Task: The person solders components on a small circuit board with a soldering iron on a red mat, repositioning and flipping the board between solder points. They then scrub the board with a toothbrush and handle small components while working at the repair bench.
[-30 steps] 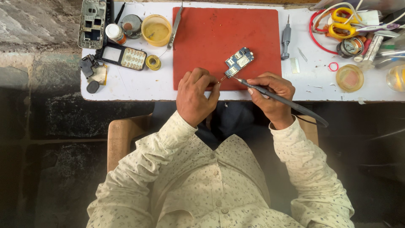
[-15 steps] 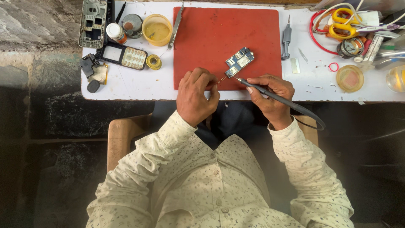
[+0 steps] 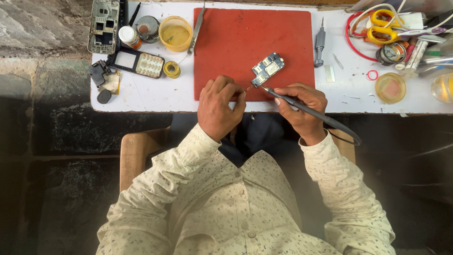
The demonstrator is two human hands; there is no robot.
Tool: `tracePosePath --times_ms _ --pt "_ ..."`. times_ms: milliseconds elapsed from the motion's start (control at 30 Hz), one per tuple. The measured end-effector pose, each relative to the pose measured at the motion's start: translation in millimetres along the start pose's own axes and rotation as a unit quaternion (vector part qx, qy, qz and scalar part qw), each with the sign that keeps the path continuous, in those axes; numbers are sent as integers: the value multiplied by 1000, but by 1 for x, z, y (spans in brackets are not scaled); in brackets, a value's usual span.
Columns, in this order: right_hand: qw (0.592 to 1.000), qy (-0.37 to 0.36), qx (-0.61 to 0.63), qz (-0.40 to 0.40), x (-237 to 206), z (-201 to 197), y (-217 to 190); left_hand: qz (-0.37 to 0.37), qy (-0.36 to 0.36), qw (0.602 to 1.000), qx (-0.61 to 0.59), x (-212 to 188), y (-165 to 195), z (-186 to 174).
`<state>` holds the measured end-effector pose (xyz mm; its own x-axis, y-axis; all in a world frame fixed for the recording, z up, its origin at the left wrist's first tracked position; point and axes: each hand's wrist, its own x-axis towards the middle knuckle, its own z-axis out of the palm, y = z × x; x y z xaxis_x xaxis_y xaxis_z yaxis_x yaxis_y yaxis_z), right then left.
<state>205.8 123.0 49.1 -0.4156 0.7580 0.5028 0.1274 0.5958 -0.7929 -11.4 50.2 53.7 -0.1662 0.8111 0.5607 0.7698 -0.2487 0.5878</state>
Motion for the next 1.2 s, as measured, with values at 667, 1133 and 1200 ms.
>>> tracePosePath --times_ms 667,1133,1200 --pt "1000 -18 1 6 2 -1 -3 6 10 1000 8 -2 0 -1" --pt "1000 -16 -19 -4 3 -1 -3 12 15 1000 18 -2 1 0" --pt "1000 -16 -19 -2 3 -1 -3 10 11 1000 19 -2 1 -1"
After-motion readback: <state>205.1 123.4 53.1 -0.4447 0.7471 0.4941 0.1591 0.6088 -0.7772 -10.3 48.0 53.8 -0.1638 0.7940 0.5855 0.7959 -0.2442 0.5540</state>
